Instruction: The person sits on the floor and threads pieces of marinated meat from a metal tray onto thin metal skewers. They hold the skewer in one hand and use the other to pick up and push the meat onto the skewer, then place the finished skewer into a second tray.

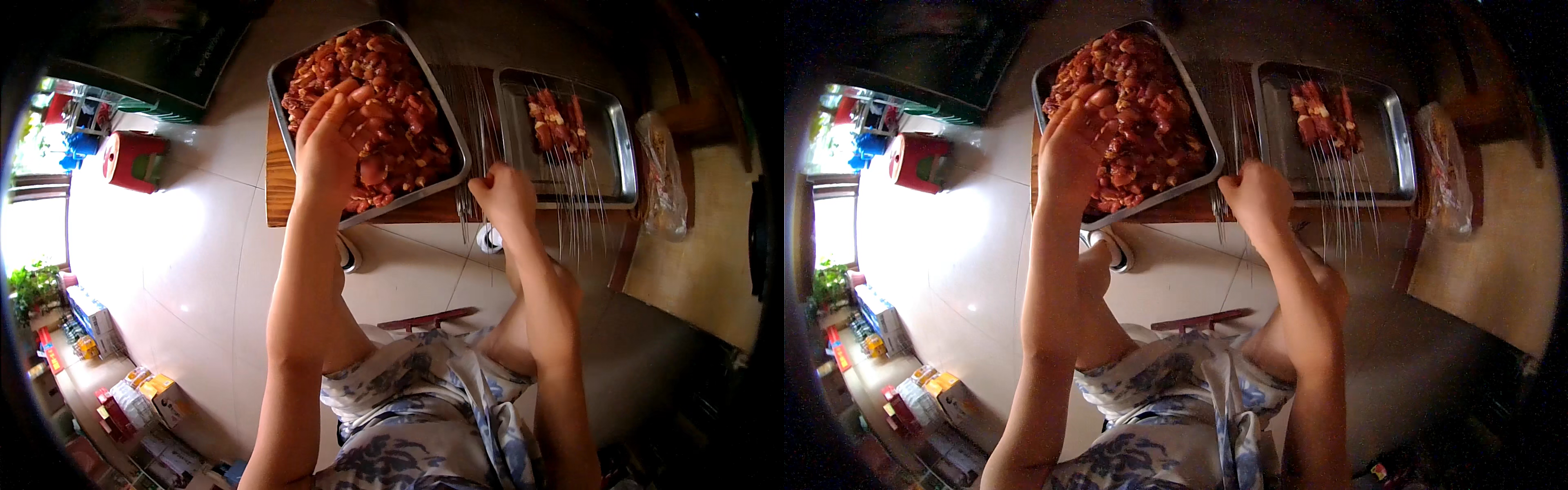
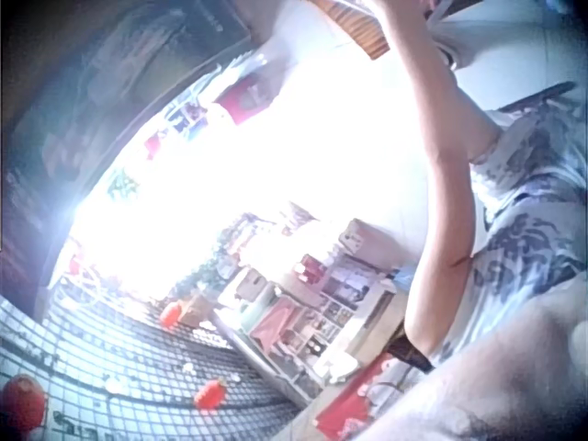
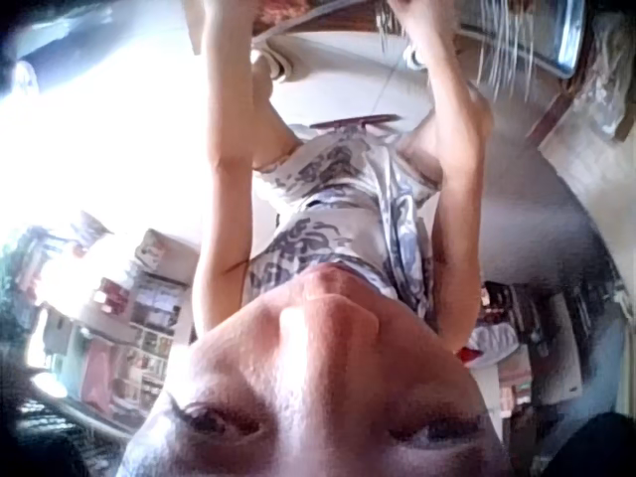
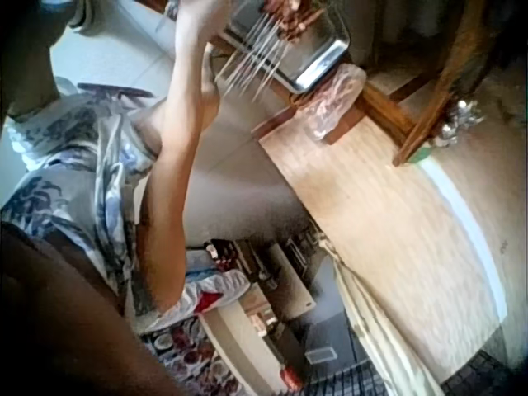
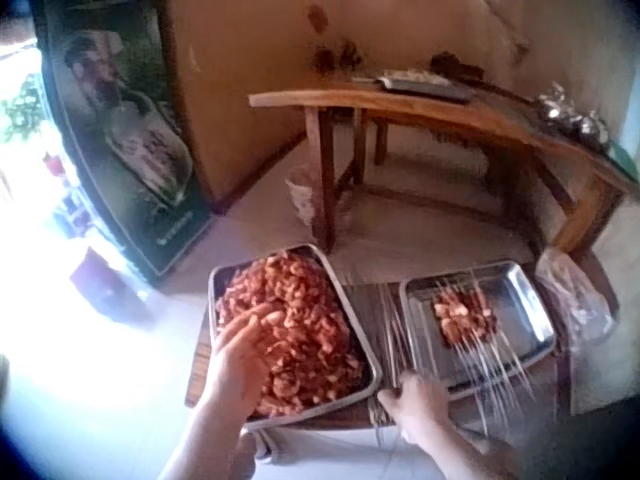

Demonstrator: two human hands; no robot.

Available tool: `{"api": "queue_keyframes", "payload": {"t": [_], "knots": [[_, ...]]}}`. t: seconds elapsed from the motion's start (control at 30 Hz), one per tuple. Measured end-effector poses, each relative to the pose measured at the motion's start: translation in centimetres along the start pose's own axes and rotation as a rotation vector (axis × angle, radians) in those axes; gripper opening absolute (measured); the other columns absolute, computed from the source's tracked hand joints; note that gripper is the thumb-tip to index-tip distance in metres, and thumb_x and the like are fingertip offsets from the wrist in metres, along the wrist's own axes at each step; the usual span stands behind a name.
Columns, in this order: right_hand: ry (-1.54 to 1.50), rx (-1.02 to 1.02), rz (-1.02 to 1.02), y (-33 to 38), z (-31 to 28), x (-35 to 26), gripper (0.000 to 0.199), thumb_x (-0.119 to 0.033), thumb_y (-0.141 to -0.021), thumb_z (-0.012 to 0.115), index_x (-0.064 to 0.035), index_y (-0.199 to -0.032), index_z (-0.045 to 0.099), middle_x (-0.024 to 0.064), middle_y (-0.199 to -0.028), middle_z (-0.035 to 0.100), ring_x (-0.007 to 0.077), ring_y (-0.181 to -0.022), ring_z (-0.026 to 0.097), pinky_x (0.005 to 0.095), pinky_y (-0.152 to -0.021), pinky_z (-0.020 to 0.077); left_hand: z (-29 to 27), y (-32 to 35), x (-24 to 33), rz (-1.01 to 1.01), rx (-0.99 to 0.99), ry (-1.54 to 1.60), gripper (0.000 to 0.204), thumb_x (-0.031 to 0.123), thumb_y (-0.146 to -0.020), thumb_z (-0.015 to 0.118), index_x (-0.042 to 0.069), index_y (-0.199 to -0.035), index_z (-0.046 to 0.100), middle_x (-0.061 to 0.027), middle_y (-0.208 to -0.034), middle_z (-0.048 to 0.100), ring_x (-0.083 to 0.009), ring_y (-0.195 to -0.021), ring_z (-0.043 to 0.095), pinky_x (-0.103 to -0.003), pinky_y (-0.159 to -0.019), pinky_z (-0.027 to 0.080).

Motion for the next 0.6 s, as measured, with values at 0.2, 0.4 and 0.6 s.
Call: {"api": "queue_keyframes", "payload": {"t": [0.2, 0.4, 0.6], "knots": [[-0.398, -0.041, -0.520, 5.0, -1.8, -7.1, 0.013, -0.008, -0.068, 0.065, -0.0048, -0.069, 0.052, 0.0073, -0.051, 0.055, 0.0199, -0.043, 0.055, 0.0300, -0.045, 0.0425, 0.3, 0.4, -1.7, -0.183, -0.191, -0.137, 0.062, 0.047, -0.096, 0.044, 0.006, -0.140, 0.031, -0.0155, -0.139, 0.042, -0.0292, -0.127, 0.043, -0.043, -0.102, 0.037], [-0.433, -0.145, -0.795, 9.0, -2.1, -10.5, 0.015, -0.004, -0.065, 0.063, -0.0085, -0.069, 0.049, 0.0026, -0.052, 0.051, 0.0195, -0.048, 0.057, 0.0297, -0.045, 0.0445, 3.2, 1.2, -0.8, -0.233, -0.484, 0.004, 0.067, 0.054, -0.095, 0.039, 0.011, -0.145, 0.027, -0.0163, -0.145, 0.035, -0.0308, -0.133, 0.036, -0.046, -0.108, 0.031], [-1.238, -0.489, -0.221, 8.6, 1.8, -8.3, 0.013, -0.007, -0.083, 0.058, -0.0034, -0.095, 0.054, 0.0037, -0.075, 0.058, 0.0135, -0.060, 0.059, 0.0286, -0.057, 0.0495, 4.2, 2.3, -1.8, -0.264, -0.594, -0.040, 0.079, 0.059, -0.092, 0.037, 0.010, -0.149, 0.012, -0.0169, -0.147, 0.032, -0.0322, -0.134, 0.034, -0.045, -0.110, 0.029]]}}
Point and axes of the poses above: each hand's wrist, its own y-axis away from the middle knuckle, its own z-axis out of the palm, x = y × z, the point moved 9 cm from there along -y, towards the middle knuckle
